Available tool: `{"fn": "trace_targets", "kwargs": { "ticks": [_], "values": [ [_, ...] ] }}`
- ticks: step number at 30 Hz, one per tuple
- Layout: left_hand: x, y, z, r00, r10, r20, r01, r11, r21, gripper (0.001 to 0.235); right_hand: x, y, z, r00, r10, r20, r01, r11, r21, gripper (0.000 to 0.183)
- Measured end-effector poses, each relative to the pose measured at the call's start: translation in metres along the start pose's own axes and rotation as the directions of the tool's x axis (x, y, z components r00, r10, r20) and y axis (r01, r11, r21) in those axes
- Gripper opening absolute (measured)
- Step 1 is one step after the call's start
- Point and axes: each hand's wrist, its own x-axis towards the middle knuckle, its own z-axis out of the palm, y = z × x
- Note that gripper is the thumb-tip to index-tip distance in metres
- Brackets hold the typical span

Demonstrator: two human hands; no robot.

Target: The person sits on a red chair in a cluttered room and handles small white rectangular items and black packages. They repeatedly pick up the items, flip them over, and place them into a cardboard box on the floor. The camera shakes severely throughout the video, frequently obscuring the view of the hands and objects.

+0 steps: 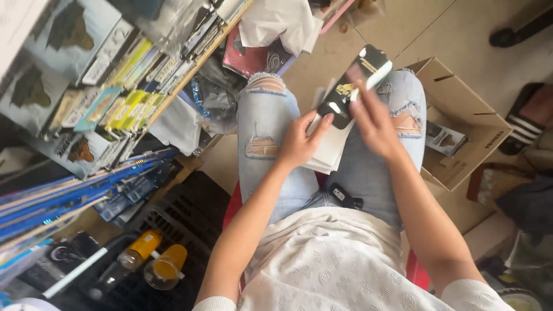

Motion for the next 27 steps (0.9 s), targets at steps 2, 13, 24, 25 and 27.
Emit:
{"fn": "trace_targets", "kwargs": {
  "ticks": [2,13,24,25,27],
  "values": [
    [-0.001,0.001,-0.005,0.999,-0.045,-0.025,0.044,0.998,-0.046,0.028,-0.001,0.001,0.009,0.973,-0.007,0.23,-0.041,0.978,0.205,0.045],
    [-0.005,0.011,0.005,0.995,-0.102,0.015,0.102,0.995,-0.022,0.033,0.003,-0.011,-0.023,0.972,0.237,0.003,-0.235,0.963,0.132,0.053],
    [0.001,0.043,-0.003,0.996,-0.075,-0.056,0.075,0.997,0.007,0.028,-0.002,-0.008,-0.009,0.919,0.113,0.377,-0.213,0.948,0.235,0.043],
    [-0.003,0.023,-0.001,0.993,-0.104,-0.053,0.104,0.995,-0.005,0.03,-0.003,0.003,-0.011,0.947,0.18,0.265,-0.236,0.951,0.198,0.044],
    [-0.003,0.014,-0.006,0.991,-0.126,-0.054,0.126,0.992,-0.006,0.031,0.003,0.006,-0.011,0.963,0.229,0.145,-0.252,0.952,0.172,0.046]
  ]
}}
